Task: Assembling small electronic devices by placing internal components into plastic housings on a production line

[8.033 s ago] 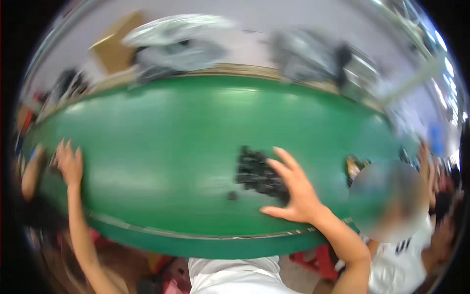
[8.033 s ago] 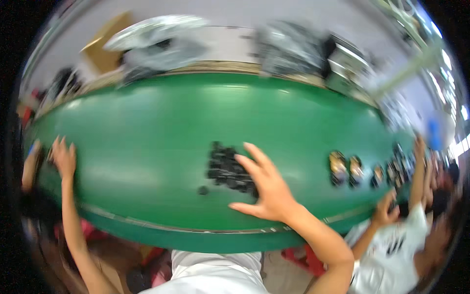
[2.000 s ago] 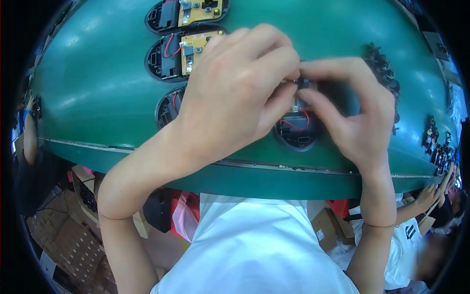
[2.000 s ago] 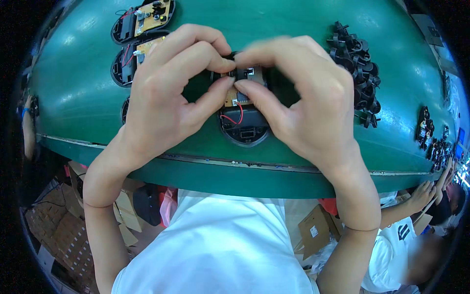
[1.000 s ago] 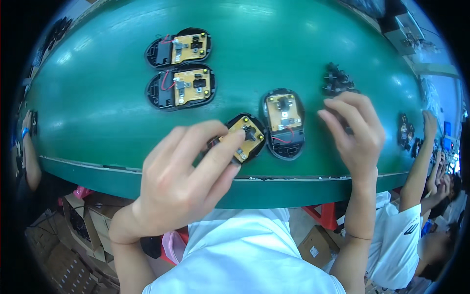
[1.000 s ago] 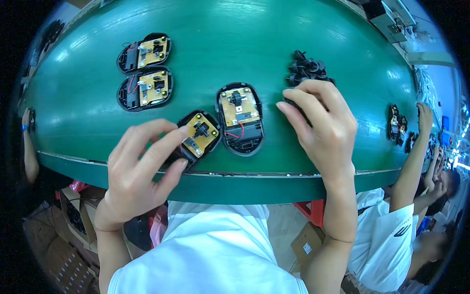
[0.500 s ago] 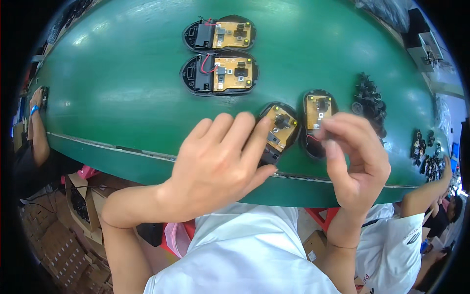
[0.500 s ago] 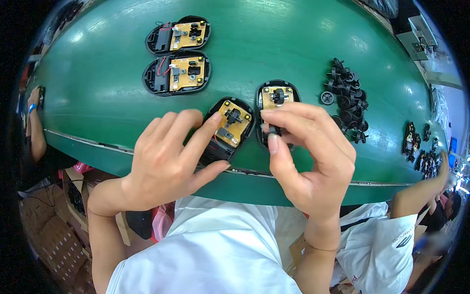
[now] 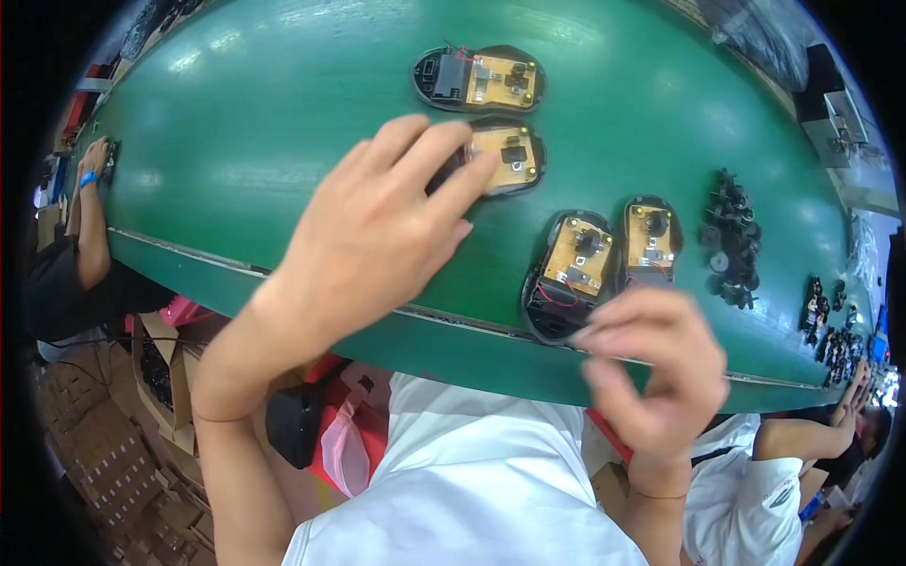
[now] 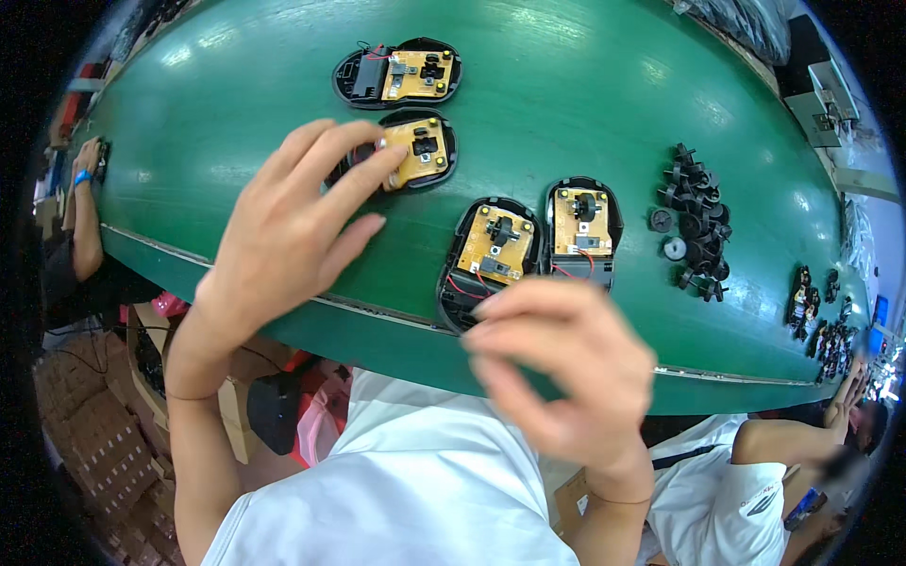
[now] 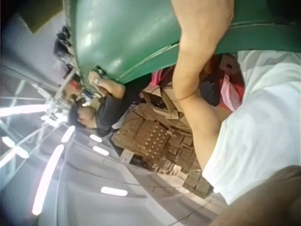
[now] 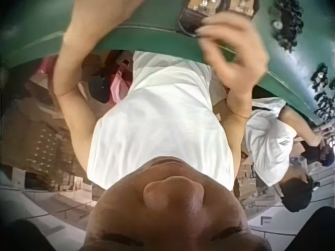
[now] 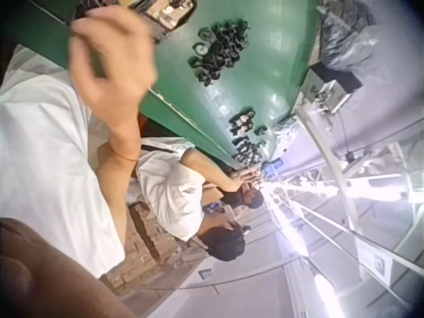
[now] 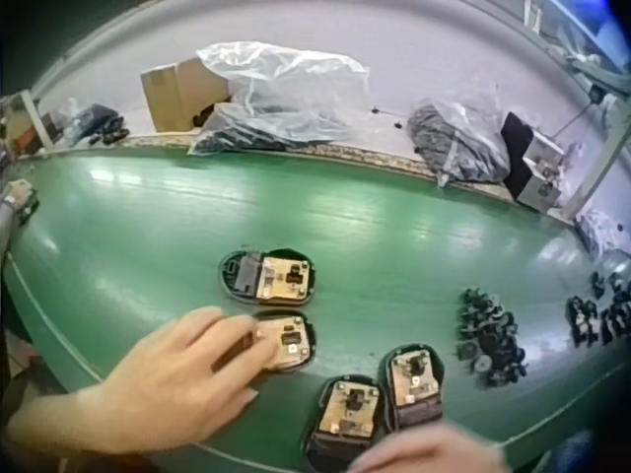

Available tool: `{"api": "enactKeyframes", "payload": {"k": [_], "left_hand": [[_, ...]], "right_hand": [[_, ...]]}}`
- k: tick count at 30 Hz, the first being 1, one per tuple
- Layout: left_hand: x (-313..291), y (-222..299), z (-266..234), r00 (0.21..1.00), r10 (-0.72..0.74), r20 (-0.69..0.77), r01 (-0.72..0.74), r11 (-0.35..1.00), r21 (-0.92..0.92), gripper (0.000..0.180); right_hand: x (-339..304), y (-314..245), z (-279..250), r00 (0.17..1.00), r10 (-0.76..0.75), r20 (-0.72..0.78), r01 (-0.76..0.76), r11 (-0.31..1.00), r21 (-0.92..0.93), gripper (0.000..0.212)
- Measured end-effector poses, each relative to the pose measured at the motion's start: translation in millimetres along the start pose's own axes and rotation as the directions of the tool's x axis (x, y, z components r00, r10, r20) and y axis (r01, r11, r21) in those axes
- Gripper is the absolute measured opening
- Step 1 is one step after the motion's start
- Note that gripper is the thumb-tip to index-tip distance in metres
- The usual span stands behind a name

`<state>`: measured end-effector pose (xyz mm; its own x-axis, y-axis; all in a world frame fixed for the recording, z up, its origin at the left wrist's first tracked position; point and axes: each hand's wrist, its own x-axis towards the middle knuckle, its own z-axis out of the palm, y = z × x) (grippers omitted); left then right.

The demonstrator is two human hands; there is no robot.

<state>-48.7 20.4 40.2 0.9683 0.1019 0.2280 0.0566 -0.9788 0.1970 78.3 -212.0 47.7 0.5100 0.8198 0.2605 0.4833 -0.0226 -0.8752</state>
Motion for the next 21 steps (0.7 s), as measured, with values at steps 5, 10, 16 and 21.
{"api": "enactKeyframes", "payload": {"k": [5,10,16,21], "left_hand": [[-13.0,28.7,-15.5,0.991,-0.079,0.105,0.095,0.982,-0.163,0.057],[-13.6,15.7,-2.7,0.993,-0.1,-0.063,0.073,0.937,-0.342,0.042],[5.0,-8.7,19.5,0.996,-0.008,-0.094,-0.034,0.902,-0.431,0.034],[10.8,-21.1,42.1,0.988,0.046,-0.151,-0.117,0.856,-0.503,0.027]], "right_hand": [[-1.3,6.1,23.1,0.963,-0.16,0.217,0.186,0.977,-0.104,0.026],[3.9,19.3,2.0,0.995,-0.099,0.002,0.097,0.964,-0.248,0.027],[24.1,7.8,0.3,0.995,-0.037,-0.092,0.024,0.99,-0.139,0.028],[57.2,21.2,25.5,0.971,-0.235,0.054,0.24,0.924,-0.297,0.031]]}}
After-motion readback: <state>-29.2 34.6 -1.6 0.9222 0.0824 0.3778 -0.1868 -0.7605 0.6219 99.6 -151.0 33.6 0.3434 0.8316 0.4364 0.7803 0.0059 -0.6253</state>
